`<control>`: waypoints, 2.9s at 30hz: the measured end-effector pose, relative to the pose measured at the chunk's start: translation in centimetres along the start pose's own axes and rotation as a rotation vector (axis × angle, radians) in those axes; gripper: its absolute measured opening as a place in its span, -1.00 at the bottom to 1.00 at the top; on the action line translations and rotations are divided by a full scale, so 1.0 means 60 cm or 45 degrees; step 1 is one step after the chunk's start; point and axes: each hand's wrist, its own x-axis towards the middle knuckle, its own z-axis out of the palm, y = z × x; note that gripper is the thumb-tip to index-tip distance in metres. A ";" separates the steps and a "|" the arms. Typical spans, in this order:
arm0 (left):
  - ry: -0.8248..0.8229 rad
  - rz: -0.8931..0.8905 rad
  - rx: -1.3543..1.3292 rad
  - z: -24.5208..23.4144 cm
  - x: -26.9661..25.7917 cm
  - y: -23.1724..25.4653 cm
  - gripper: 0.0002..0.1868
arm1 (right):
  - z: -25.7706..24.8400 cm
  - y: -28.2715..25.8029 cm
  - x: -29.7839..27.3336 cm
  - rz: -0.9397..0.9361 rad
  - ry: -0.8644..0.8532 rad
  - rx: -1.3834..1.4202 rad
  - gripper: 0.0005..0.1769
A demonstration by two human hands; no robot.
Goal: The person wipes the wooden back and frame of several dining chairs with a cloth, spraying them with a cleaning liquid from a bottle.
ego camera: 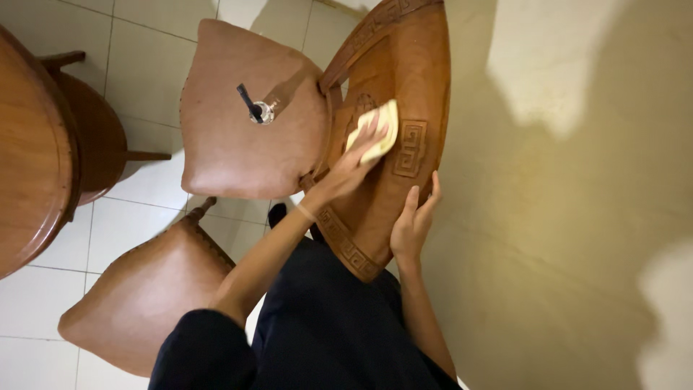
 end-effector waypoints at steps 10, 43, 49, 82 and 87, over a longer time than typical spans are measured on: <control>0.058 -0.355 0.083 0.010 -0.110 -0.111 -0.34 | 0.001 -0.005 0.000 0.009 0.003 -0.004 -0.36; 0.493 -0.568 -0.285 -0.093 -0.060 -0.078 -0.22 | 0.000 0.000 0.003 -0.047 0.011 -0.021 -0.37; 0.402 0.174 0.149 -0.112 0.099 -0.004 -0.36 | 0.000 -0.002 0.005 0.056 0.001 0.023 -0.35; -0.245 -0.656 0.209 -0.039 -0.207 0.003 -0.34 | -0.001 0.000 0.000 -0.024 0.025 0.038 -0.39; -0.238 -0.167 0.332 -0.029 -0.234 0.016 -0.34 | -0.002 0.002 0.000 -0.060 0.038 -0.027 -0.40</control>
